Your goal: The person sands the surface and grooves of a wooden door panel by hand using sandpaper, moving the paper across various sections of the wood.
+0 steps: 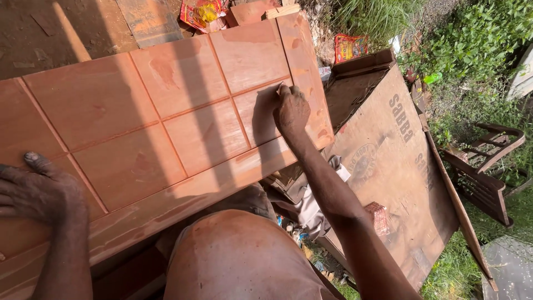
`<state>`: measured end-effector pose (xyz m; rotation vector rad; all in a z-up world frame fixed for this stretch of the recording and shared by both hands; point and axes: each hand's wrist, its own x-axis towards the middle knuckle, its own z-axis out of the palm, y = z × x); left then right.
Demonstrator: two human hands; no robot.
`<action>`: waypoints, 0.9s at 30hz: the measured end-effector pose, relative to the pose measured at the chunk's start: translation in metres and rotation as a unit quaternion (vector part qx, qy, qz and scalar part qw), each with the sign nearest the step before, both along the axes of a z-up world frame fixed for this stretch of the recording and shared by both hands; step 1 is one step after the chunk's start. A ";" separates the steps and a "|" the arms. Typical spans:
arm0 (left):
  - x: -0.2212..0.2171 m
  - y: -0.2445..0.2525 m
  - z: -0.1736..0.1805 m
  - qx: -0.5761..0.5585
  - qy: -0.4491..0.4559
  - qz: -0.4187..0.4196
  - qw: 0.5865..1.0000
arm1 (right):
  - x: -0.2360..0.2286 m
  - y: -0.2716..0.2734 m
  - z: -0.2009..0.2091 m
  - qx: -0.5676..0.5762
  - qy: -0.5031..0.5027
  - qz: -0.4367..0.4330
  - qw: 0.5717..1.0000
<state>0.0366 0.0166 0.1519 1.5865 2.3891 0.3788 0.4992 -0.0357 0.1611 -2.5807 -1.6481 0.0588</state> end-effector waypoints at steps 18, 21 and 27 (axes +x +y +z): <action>0.000 0.004 0.008 -0.125 -0.020 0.038 0.991 | -0.017 -0.005 -0.015 -0.004 0.030 0.051 0.998; 0.003 0.003 0.016 -0.131 -0.034 0.050 0.990 | -0.016 -0.007 -0.009 0.006 0.057 0.059 0.997; -0.006 0.000 0.007 -0.119 -0.015 0.021 0.993 | 0.014 -0.003 -0.013 -0.009 0.024 -0.009 1.000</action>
